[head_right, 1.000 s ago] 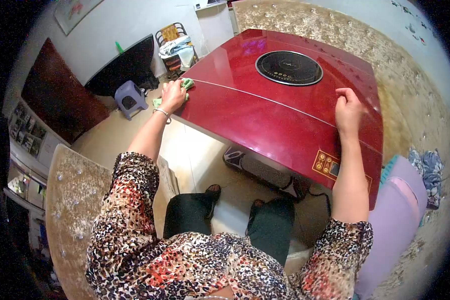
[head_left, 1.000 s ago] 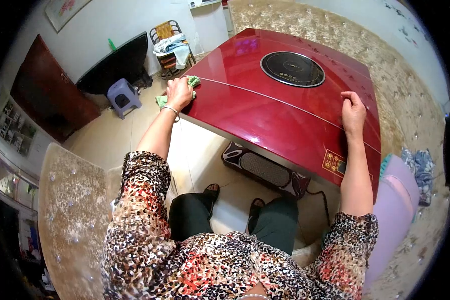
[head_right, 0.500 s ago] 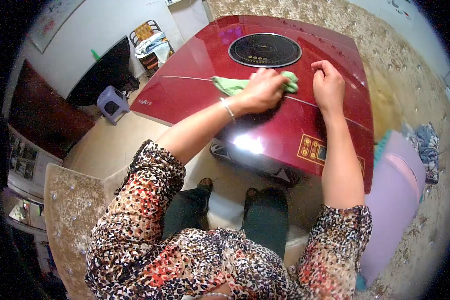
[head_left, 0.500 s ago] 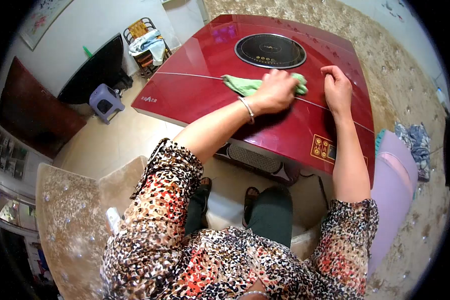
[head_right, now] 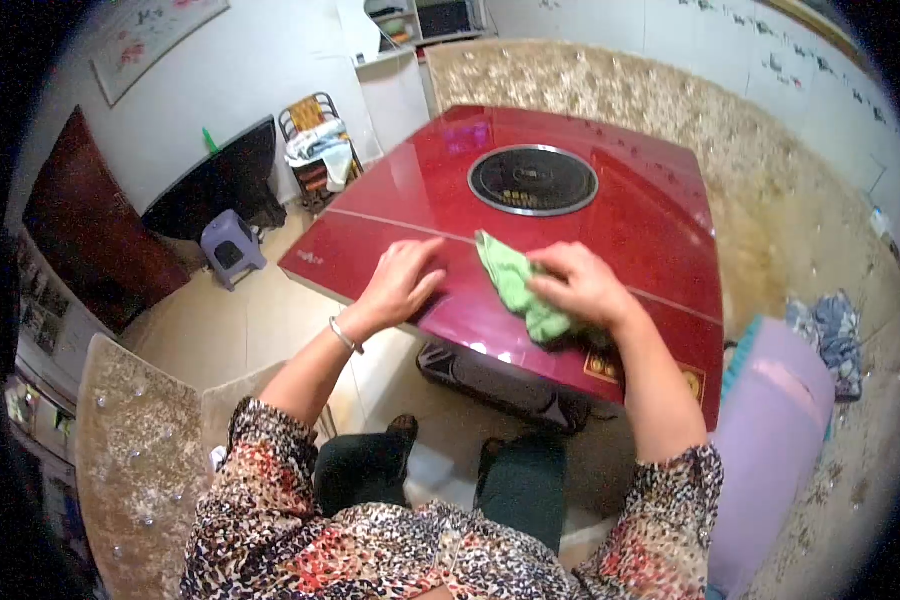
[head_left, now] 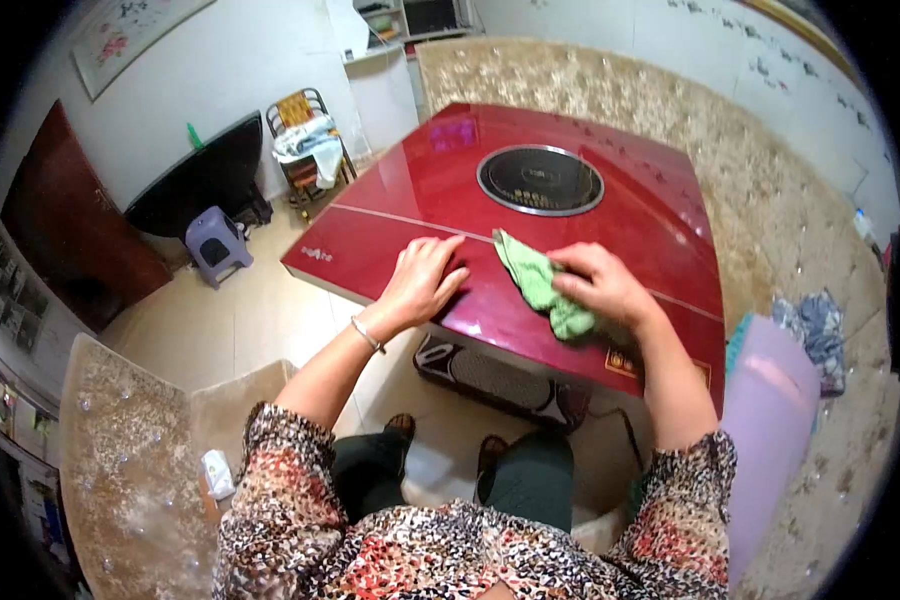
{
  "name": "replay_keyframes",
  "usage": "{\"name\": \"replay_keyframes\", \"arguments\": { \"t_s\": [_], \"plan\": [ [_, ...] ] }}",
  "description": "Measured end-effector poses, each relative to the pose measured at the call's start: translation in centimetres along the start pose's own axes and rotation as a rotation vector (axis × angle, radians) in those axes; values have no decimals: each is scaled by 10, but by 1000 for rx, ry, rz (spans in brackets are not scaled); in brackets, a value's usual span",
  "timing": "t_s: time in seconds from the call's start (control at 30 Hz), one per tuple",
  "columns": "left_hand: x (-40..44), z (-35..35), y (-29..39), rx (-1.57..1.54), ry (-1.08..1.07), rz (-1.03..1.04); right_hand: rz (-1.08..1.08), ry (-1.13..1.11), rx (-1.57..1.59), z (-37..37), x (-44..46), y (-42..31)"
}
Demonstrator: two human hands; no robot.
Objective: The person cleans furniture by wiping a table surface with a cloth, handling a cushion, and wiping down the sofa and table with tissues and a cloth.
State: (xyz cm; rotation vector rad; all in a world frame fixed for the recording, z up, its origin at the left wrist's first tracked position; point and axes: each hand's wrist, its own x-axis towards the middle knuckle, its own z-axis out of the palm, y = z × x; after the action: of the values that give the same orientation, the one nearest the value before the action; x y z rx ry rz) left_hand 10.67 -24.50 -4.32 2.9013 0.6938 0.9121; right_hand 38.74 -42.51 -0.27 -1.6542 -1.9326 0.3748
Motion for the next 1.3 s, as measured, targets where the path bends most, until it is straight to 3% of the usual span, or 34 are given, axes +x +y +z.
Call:
{"name": "replay_keyframes", "arguments": {
  "t_s": [0.07,0.3,0.4,0.47,0.6,0.63,0.67,0.7,0.8,0.93,0.97,1.07,1.17,1.23,1.3],
  "plan": [
    [1,-4,7,-47,-24,-8,-130,-14,-101,11,-8,-8],
    [0,0,5,-113,74,-10,-198,19,-85,55,12,-41],
    [5,8,-2,-160,96,-28,-372,16,-95,87,35,-63],
    [3,9,-4,-193,96,-46,-342,-21,-63,95,40,-101],
    [1,4,-5,-194,124,-45,-339,111,-308,109,36,-108],
    [-1,2,-3,-195,126,-37,-190,115,-252,94,30,-102],
    [-2,3,-2,-201,125,-33,-241,173,-268,96,27,-94],
    [-2,6,-2,-203,149,-26,-50,152,-272,86,27,-84],
    [-2,3,1,-182,104,-51,78,394,-422,51,8,-14],
    [-1,1,3,-183,80,-78,606,515,-494,-23,-47,15],
    [-1,0,3,-184,87,-80,719,630,-515,-33,-67,56],
    [-1,2,4,-190,59,-82,686,668,-774,-56,-144,139],
    [6,-1,5,-141,-8,-111,897,708,-649,-42,-181,80],
    [3,5,3,-123,140,-6,763,709,-695,-31,-209,65],
    [3,10,0,-132,118,-5,691,700,-709,-19,-226,40]
  ]
}}
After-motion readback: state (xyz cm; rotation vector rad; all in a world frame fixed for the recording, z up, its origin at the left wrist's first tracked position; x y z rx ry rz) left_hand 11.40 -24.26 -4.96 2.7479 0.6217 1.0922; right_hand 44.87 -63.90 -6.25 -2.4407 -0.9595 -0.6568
